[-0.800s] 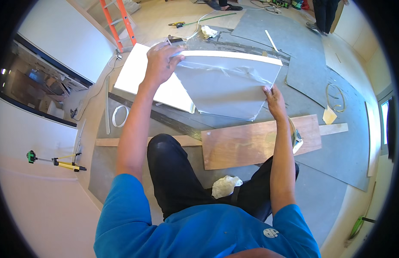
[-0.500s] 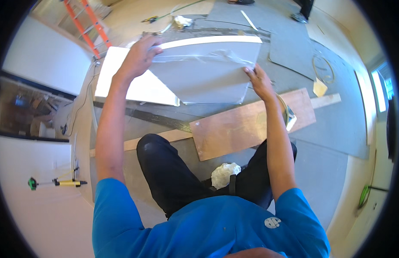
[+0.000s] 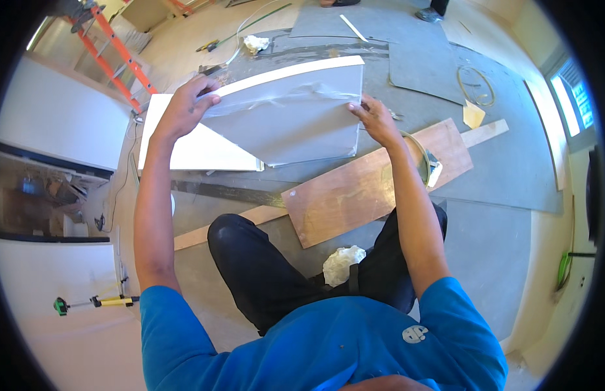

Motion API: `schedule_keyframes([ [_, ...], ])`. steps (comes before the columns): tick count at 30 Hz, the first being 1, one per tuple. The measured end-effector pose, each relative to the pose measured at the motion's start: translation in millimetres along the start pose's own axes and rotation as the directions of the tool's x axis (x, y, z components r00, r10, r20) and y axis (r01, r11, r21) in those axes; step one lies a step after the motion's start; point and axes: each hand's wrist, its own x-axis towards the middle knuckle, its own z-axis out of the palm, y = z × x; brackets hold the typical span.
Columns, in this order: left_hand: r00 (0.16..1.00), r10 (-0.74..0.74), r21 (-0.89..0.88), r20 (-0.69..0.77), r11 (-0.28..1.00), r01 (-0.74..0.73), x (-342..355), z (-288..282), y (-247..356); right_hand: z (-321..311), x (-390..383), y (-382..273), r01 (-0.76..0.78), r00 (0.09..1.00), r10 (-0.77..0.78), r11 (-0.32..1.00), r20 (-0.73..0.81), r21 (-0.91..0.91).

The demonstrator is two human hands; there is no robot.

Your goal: The person sits on the floor and applies white edge banding to the edges of white rectangular panels. They peel the backing, align the strip, press it down, and use a utility knife to trim the excess. The person repeats this process on multiple panels.

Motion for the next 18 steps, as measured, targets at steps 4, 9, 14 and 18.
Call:
schedule_keyframes([
  [4, 0.977, 0.214, -0.153, 0.012, 0.966, -0.21, 12, 17, 29, 0, 2, 20, 0.058, 0.998, -0.058, 0.998, 0.0, -0.034],
  [9, 0.983, 0.155, 0.007, -0.099, 0.988, -0.156, 50, 61, 92, 3, 8, 15, 0.09, 0.996, -0.09, 0.996, 0.014, -0.017],
  [14, 0.961, 0.189, -0.045, -0.201, 0.978, -0.202, 76, 100, 120, 0, 2, 24, 0.12, 0.993, -0.12, 0.991, -0.001, -0.055],
  [18, 0.966, 0.143, -0.087, -0.217, 0.982, -0.165, 79, 101, 108, 9, 6, 30, 0.113, 0.993, -0.114, 0.992, -0.019, -0.049],
])
